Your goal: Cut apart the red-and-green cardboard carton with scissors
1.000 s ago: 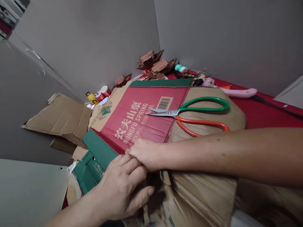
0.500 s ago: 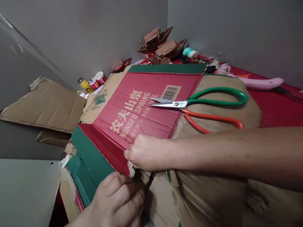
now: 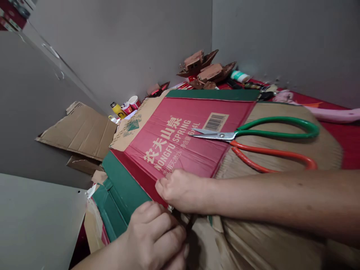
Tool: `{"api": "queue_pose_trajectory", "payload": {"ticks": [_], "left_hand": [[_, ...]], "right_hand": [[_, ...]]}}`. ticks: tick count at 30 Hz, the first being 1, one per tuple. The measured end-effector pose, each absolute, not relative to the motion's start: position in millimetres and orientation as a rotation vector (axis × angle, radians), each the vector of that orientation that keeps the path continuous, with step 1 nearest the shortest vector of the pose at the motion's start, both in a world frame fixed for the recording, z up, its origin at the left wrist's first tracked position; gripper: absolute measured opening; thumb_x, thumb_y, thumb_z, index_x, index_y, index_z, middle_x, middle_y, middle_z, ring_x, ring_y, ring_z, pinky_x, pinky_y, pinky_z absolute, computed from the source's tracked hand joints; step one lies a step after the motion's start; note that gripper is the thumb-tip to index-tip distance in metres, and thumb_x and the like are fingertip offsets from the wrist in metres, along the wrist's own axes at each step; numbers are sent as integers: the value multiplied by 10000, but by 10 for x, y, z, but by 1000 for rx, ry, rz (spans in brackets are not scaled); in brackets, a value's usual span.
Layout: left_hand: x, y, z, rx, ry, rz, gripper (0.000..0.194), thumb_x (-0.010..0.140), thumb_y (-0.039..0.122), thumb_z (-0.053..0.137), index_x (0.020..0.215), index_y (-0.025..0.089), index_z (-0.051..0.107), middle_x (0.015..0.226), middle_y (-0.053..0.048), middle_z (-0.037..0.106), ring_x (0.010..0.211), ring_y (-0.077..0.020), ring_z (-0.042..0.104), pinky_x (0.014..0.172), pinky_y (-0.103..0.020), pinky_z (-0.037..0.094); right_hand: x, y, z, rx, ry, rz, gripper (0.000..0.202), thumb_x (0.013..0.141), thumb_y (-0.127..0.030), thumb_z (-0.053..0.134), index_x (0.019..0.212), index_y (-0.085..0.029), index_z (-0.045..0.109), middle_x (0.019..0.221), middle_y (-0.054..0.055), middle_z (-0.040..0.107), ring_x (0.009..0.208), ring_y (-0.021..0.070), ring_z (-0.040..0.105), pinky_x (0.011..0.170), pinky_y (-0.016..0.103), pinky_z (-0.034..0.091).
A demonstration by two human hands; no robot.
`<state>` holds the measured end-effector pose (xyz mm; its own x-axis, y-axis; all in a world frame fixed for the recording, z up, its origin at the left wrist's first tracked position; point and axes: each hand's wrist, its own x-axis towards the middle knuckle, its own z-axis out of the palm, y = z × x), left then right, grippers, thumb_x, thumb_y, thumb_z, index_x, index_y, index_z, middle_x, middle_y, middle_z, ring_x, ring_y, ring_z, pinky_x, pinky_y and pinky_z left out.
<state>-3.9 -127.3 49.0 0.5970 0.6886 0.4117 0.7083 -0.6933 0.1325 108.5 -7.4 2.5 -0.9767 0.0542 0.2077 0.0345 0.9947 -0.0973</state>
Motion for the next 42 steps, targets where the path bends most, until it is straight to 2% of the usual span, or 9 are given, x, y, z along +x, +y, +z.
{"api": "queue_pose_trajectory", "payload": {"ticks": [11, 14, 17, 22, 27, 30, 34, 38, 42], "left_hand": [[-229, -1214, 599, -2788, -1554, -883, 296, 860, 118, 545, 1150, 165, 578, 1002, -77, 717, 958, -146, 661, 864, -278, 547], [-620, -953, 704, -2253, -1944, -846, 336, 884, 263, 570, 1214, 205, 561, 1191, -101, 663, 1108, -200, 615, 947, -362, 507], [-1093, -599, 786, -1703, -2364, -595, 602, 851, 458, 575, 1344, 132, 462, 1352, -170, 562, 1245, -294, 532, 1011, -417, 449], [-1484, -256, 823, -1568, -2824, -190, 620, 767, 676, 536, 1108, 167, 635, 1160, -152, 684, 1065, -342, 641, 842, -388, 503], [-1551, -268, 747, -1525, -2845, -157, 577, 771, 635, 523, 1139, 200, 615, 1158, -123, 689, 1049, -307, 645, 815, -351, 492], [-1580, -250, 678, -1492, -2883, -94, 521, 765, 620, 515, 1048, 203, 648, 1112, -126, 703, 1020, -307, 652, 790, -349, 491], [-1572, -158, 607, -1452, -2903, -29, 449, 754, 588, 521, 974, 224, 664, 1100, -123, 706, 1032, -328, 647, 793, -371, 487], [-1555, -101, 629, -1474, -2906, -11, 442, 753, 584, 511, 981, 236, 660, 1088, -115, 709, 1002, -331, 656, 774, -375, 492], [-1594, -58, 664, -1494, -2905, -12, 501, 763, 606, 472, 1003, 210, 665, 1065, -148, 704, 976, -365, 653, 756, -408, 492]], "right_hand": [[1107, -10, -179, -93, -2949, 235, 146, 827, -83, 486, 840, -119, 626, 779, 102, 673, 699, 242, 660, 549, 318, 420], [1090, 0, -172, -161, -2966, 199, 179, 795, -43, 494, 876, -106, 641, 773, 102, 679, 672, 229, 656, 550, 307, 427], [1079, -9, -116, -246, -2906, 354, 303, 851, -72, 462, 1116, -69, 609, 801, 100, 688, 668, 207, 653, 572, 298, 462], [1096, -3, -70, -72, -2677, 620, 405, 931, -104, 358, 1309, -128, 502, 990, 115, 688, 902, 158, 648, 814, 275, 506], [1162, 131, -94, 34, -2719, 137, 588, 874, -64, 454, 1447, -64, 325, 1012, 155, 665, 883, 224, 638, 724, 346, 519], [1186, 181, -189, 41, -2754, -19, 595, 845, -35, 464, 1429, -48, 353, 1005, 165, 663, 841, 244, 640, 660, 361, 517], [1188, 158, -265, -30, -2791, 181, 589, 887, -60, 438, 1463, -42, 318, 1005, 170, 674, 854, 229, 655, 687, 345, 521], [1400, 236, 119, -134, -2996, 422, 622, 875, -147, 536, 1468, -77, 364, 1087, 181, 666, 954, 236, 649, 813, 362, 512], [2001, 550, 593, -345, -2996, 493, 441, 903, -279, 544, 1337, -205, 548, 1307, 114, 585, 1150, 207, 570, 941, 314, 467]]}}
